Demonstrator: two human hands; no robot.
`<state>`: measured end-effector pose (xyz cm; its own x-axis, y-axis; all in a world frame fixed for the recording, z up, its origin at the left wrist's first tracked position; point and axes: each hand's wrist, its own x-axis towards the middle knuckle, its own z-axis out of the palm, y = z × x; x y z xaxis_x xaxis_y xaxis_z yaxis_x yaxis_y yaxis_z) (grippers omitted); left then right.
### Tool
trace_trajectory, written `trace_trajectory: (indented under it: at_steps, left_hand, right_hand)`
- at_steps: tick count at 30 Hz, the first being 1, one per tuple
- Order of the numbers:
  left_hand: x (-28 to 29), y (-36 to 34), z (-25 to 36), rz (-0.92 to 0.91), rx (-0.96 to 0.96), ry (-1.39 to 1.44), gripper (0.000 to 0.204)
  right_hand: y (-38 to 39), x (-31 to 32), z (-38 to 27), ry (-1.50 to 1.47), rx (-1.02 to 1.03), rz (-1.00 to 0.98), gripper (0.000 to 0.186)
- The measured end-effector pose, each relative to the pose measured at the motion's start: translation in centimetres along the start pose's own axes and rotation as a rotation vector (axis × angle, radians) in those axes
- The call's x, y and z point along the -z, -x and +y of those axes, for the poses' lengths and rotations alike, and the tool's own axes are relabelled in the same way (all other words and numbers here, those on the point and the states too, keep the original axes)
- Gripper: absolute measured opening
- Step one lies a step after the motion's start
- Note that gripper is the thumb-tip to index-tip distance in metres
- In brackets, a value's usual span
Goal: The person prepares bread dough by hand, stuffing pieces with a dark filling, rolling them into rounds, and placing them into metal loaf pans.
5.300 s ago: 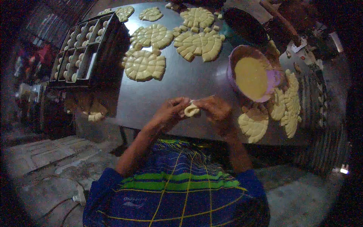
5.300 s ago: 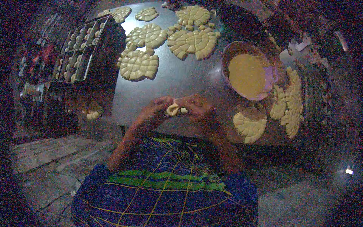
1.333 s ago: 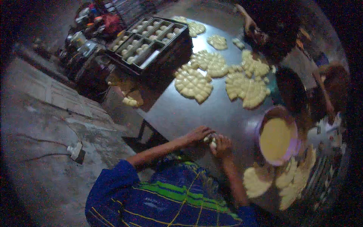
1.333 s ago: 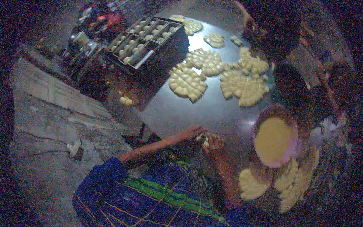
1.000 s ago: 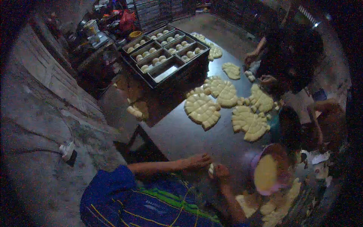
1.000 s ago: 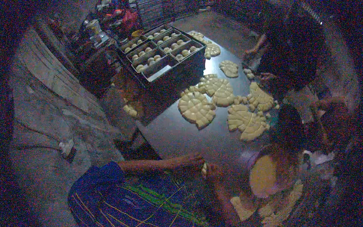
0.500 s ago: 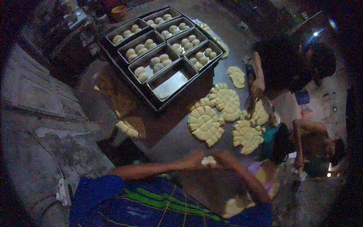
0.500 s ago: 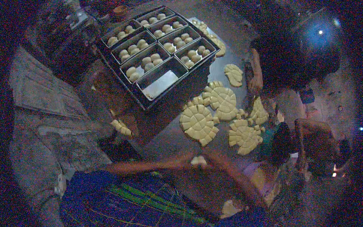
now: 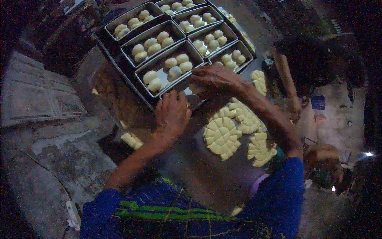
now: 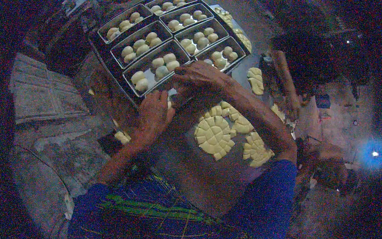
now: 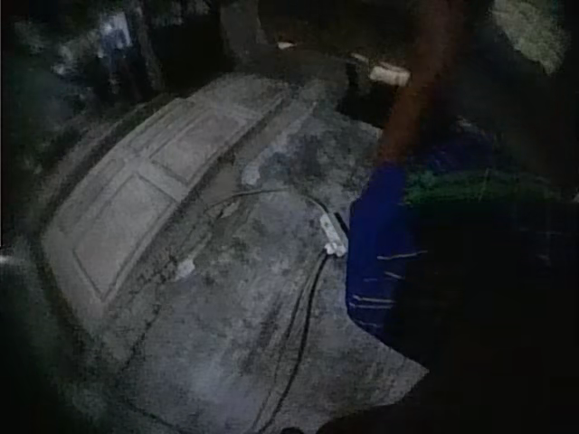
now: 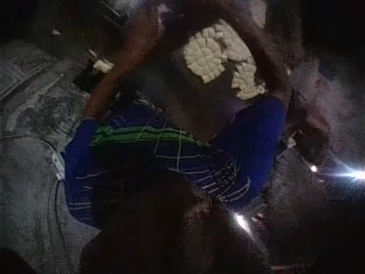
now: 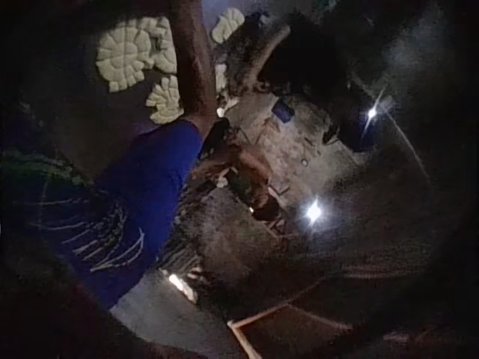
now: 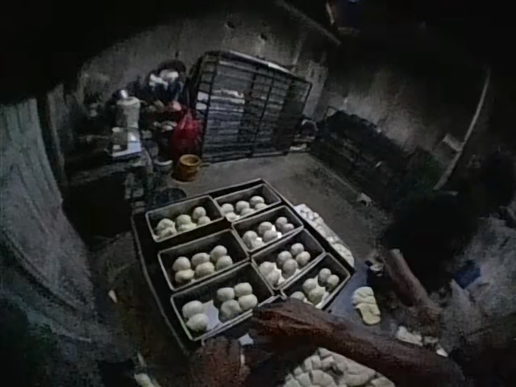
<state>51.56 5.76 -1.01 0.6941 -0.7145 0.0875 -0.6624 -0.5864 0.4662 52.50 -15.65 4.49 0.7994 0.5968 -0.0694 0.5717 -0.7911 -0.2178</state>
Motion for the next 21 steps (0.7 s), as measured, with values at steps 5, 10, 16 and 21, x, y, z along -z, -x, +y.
trace_trajectory:
  at_steps: [5,10,16,21]
  left_hand:
    - [-2.1,-1.2,-0.2,0.1,-0.02,-0.227,0.026]
    - [-2.4,-1.0,-0.2,-0.056,0.01,-0.243,0.037]
    - [-1.7,-0.9,-0.3,-0.07,0.014,-0.14,0.06]
    - [-2.0,-0.9,-0.7,0.041,-0.034,-0.128,0.057]
  right_hand:
    - [0.5,-4.4,3.0,0.033,0.093,-0.008,0.05]
    - [1.0,-6.3,3.8,-0.048,0.121,0.042,0.054]
    - [0.3,-3.9,1.3,-0.151,0.002,-0.014,0.062]
    - [1.8,-1.3,1.6,-0.424,-0.208,-0.012,0.059]
